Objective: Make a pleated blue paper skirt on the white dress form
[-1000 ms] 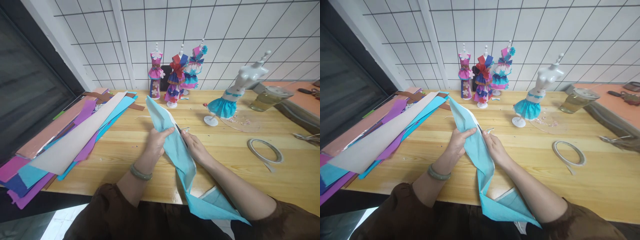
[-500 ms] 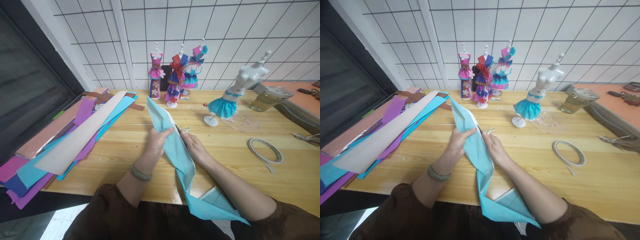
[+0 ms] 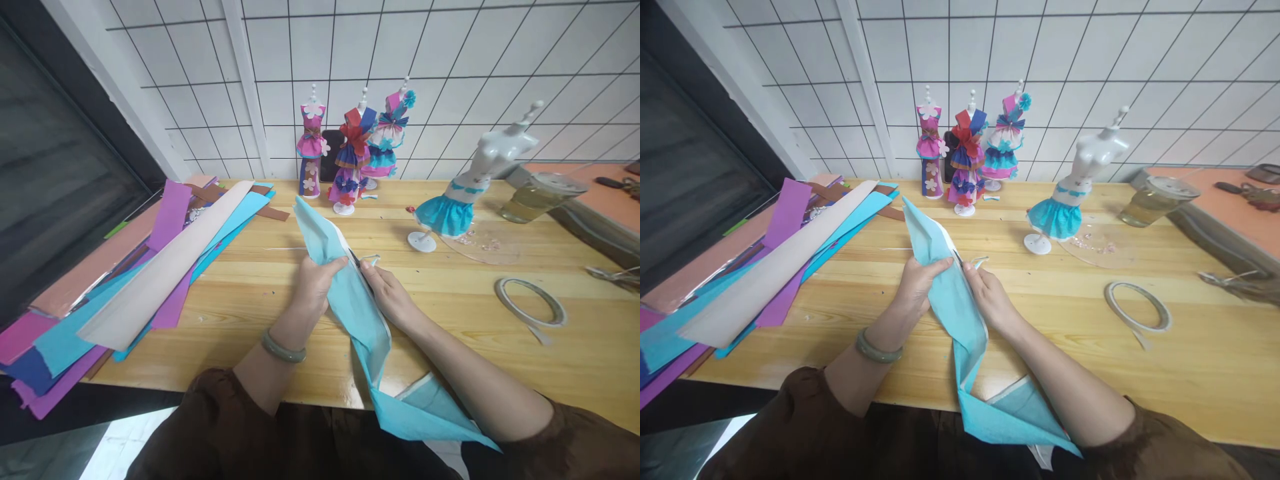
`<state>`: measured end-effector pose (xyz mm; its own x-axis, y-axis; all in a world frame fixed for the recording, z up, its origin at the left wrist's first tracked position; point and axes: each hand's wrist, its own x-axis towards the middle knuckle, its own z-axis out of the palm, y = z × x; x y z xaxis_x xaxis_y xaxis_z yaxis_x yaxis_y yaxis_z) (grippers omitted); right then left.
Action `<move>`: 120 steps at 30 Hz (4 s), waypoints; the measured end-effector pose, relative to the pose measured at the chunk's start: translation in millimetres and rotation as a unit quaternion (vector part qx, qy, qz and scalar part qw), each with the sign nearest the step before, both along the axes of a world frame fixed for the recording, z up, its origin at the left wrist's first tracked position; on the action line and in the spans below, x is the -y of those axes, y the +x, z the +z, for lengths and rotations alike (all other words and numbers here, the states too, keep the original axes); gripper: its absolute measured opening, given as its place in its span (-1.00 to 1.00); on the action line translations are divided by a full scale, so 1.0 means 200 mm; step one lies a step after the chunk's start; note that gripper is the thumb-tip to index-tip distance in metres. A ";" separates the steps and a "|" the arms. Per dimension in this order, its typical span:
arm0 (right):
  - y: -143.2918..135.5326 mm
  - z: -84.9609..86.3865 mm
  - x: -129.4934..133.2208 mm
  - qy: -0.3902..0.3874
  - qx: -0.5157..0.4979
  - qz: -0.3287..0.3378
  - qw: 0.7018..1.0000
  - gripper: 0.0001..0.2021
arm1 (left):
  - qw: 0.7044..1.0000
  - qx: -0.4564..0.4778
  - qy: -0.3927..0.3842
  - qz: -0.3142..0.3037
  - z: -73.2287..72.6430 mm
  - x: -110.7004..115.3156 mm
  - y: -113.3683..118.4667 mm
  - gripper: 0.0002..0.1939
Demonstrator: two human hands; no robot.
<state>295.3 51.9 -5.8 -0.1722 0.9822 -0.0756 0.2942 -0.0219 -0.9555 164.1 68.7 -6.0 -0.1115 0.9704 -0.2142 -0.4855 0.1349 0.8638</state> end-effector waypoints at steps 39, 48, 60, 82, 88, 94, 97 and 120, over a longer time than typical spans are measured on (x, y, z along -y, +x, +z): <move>0.01 -0.02 -0.02 -0.010 0.000 -0.001 1.000 -0.48 | 1.000 0.020 -0.015 -0.016 0.01 0.01 0.01 -0.68; 0.01 -0.02 -0.02 0.000 0.007 -0.002 1.000 -0.48 | 0.999 0.022 -0.019 -0.022 0.00 0.01 0.00 -0.70; 0.02 -0.04 -0.02 -0.007 -0.008 0.006 1.000 -0.49 | 0.998 0.047 -0.017 -0.038 0.01 0.01 0.00 -0.68; 0.03 -0.03 -0.01 0.037 0.061 0.004 0.997 -0.51 | 0.985 0.158 0.058 -0.024 0.06 -0.07 -0.18 -0.84; 0.04 -0.02 -0.01 0.043 0.069 0.012 0.997 -0.51 | 0.986 0.156 0.050 -0.014 0.07 -0.08 -0.20 -0.85; 0.05 -0.01 0.01 0.068 0.109 0.057 0.990 -0.52 | 0.983 0.171 0.030 -0.049 0.09 -0.10 -0.25 -0.81; 0.05 -0.01 0.01 0.070 0.119 0.063 0.988 -0.53 | 0.983 0.175 0.027 -0.051 0.07 -0.11 -0.26 -0.80; 0.05 -0.02 0.01 0.067 0.099 0.080 0.990 -0.53 | 0.975 0.200 0.084 0.041 0.11 -0.12 -0.29 -0.69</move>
